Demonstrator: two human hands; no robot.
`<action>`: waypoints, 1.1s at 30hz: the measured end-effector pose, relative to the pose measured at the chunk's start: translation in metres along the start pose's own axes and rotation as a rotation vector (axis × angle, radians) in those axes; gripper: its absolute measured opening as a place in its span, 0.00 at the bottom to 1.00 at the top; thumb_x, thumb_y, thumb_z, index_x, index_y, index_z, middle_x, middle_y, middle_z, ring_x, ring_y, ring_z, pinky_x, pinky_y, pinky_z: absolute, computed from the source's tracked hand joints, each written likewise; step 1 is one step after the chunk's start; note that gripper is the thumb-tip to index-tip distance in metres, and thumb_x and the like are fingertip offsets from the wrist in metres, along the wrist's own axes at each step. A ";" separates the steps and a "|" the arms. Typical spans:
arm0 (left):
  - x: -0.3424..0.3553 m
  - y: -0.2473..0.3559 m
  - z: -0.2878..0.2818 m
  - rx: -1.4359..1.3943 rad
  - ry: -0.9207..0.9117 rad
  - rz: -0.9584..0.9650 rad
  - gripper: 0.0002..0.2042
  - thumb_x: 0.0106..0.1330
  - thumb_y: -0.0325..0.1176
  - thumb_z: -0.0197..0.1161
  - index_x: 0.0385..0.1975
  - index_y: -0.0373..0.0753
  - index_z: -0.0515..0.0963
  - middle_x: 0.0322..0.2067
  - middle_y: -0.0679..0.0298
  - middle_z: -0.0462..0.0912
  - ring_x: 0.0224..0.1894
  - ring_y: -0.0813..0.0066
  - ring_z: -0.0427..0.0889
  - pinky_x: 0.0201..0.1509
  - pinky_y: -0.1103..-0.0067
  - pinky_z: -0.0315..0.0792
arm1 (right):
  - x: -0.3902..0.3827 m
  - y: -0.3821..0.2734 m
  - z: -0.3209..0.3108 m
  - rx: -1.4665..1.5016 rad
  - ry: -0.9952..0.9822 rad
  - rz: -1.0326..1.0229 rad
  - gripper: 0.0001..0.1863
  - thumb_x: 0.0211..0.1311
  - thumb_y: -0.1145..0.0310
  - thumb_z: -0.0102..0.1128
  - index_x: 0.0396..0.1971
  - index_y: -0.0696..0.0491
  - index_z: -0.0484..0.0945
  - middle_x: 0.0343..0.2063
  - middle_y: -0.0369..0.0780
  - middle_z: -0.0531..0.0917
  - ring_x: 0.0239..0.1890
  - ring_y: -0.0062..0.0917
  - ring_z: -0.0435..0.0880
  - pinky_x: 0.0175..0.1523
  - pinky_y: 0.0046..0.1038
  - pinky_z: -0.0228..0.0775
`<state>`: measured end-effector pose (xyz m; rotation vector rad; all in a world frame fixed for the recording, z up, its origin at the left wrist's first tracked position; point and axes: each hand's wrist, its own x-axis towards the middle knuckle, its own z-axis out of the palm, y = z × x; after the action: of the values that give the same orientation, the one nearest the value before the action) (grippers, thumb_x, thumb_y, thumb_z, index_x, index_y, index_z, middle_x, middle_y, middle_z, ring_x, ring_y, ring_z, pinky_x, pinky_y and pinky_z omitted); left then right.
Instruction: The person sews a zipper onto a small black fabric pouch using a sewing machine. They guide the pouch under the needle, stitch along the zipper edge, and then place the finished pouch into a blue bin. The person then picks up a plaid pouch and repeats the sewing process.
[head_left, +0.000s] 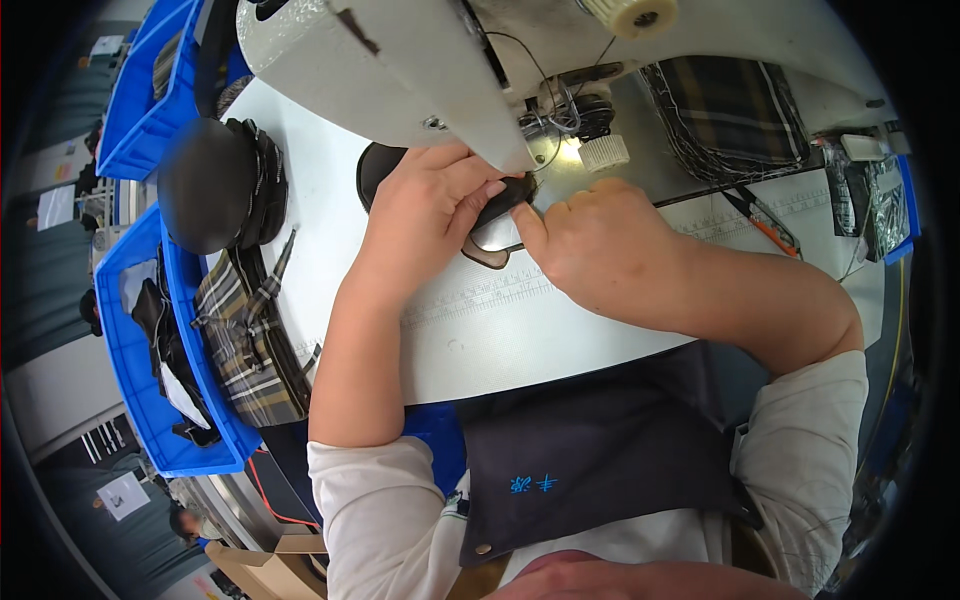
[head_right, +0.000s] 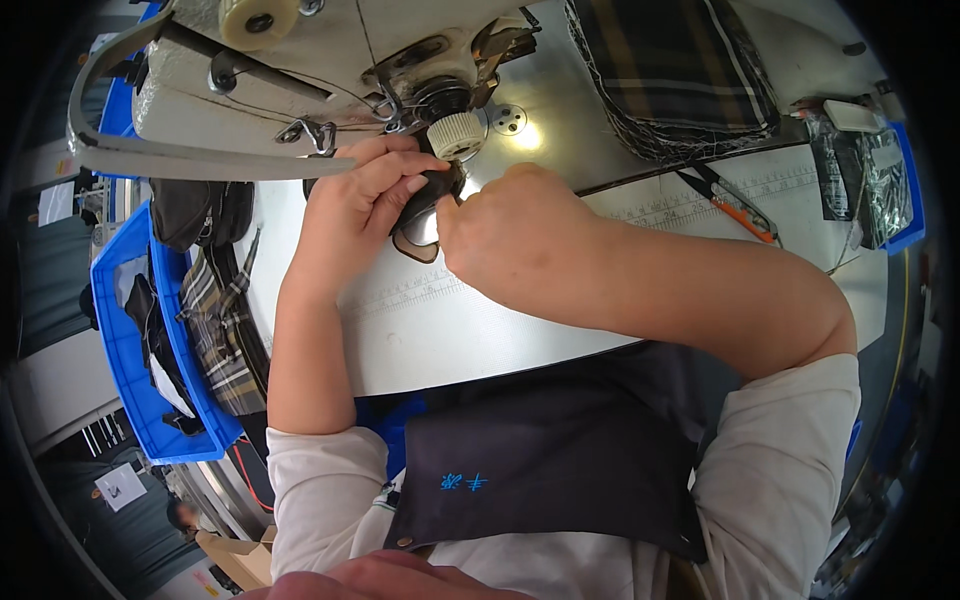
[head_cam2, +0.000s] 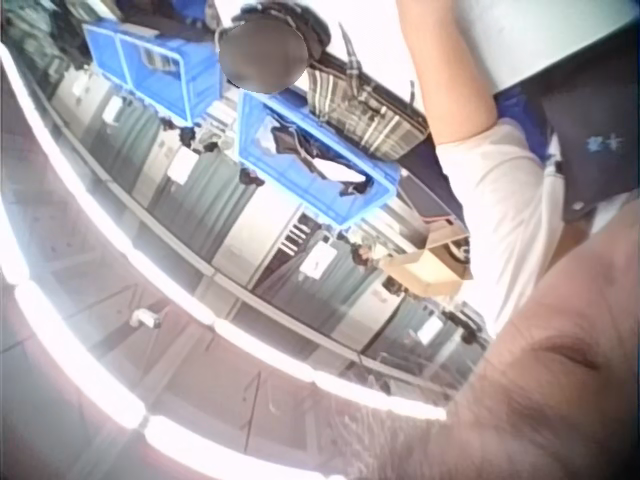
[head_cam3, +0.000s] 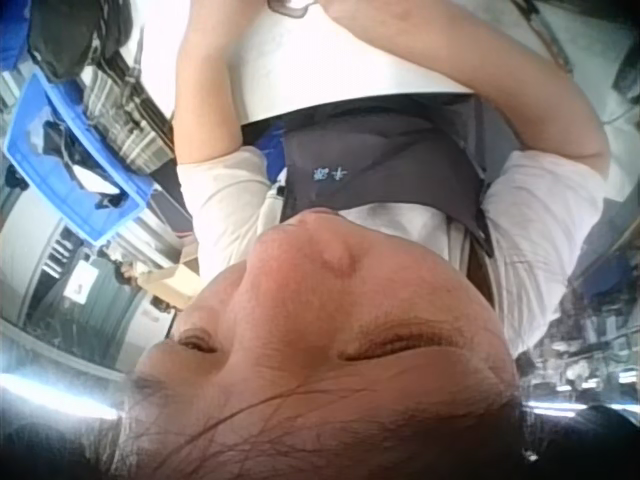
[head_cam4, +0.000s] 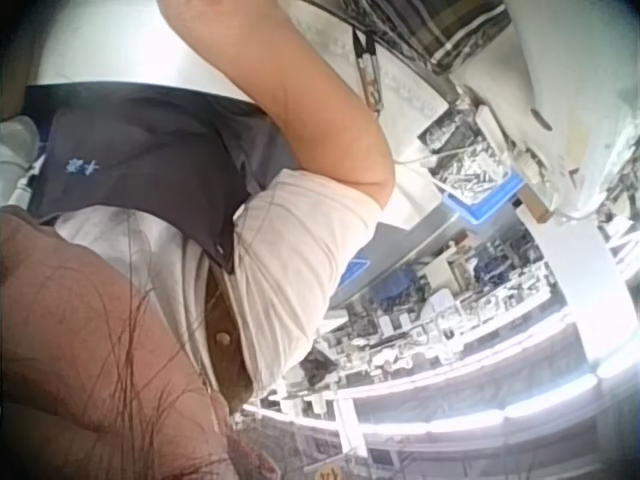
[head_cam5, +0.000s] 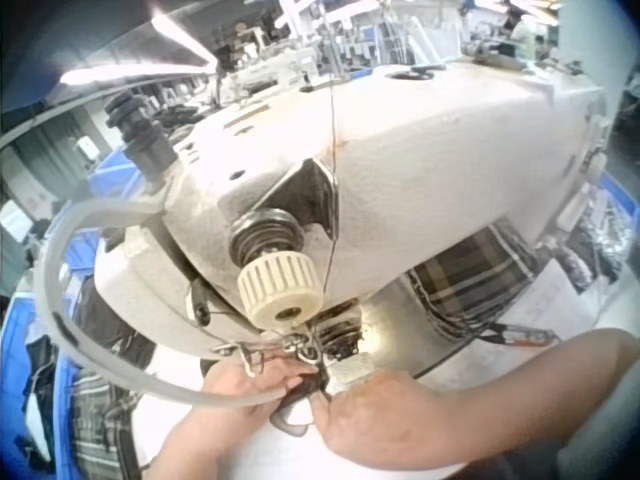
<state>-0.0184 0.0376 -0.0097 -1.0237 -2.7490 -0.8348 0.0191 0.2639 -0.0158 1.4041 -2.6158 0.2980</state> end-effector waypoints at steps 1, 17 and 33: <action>0.000 0.001 0.000 0.011 0.003 -0.004 0.10 0.70 0.27 0.68 0.47 0.44 0.89 0.45 0.60 0.88 0.44 0.56 0.86 0.49 0.70 0.79 | 0.000 0.000 0.000 0.000 -0.009 0.003 0.07 0.51 0.73 0.68 0.27 0.57 0.78 0.15 0.38 0.83 0.18 0.28 0.86 0.22 0.32 0.72; 0.001 0.007 0.005 0.085 0.071 -0.010 0.10 0.68 0.26 0.69 0.46 0.45 0.90 0.43 0.61 0.88 0.43 0.58 0.87 0.44 0.69 0.80 | 0.002 0.001 0.002 -0.016 0.018 0.021 0.06 0.53 0.71 0.67 0.28 0.56 0.78 0.15 0.37 0.82 0.18 0.27 0.85 0.23 0.32 0.73; 0.004 0.001 0.016 0.192 0.224 0.002 0.08 0.65 0.26 0.72 0.42 0.43 0.89 0.32 0.61 0.87 0.34 0.57 0.85 0.37 0.67 0.78 | 0.007 0.008 0.006 0.038 0.047 0.092 0.08 0.55 0.73 0.65 0.34 0.60 0.80 0.17 0.39 0.85 0.19 0.29 0.87 0.24 0.33 0.75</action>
<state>-0.0189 0.0489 -0.0212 -0.8425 -2.5775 -0.6269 0.0081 0.2612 -0.0207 1.2747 -2.6540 0.3900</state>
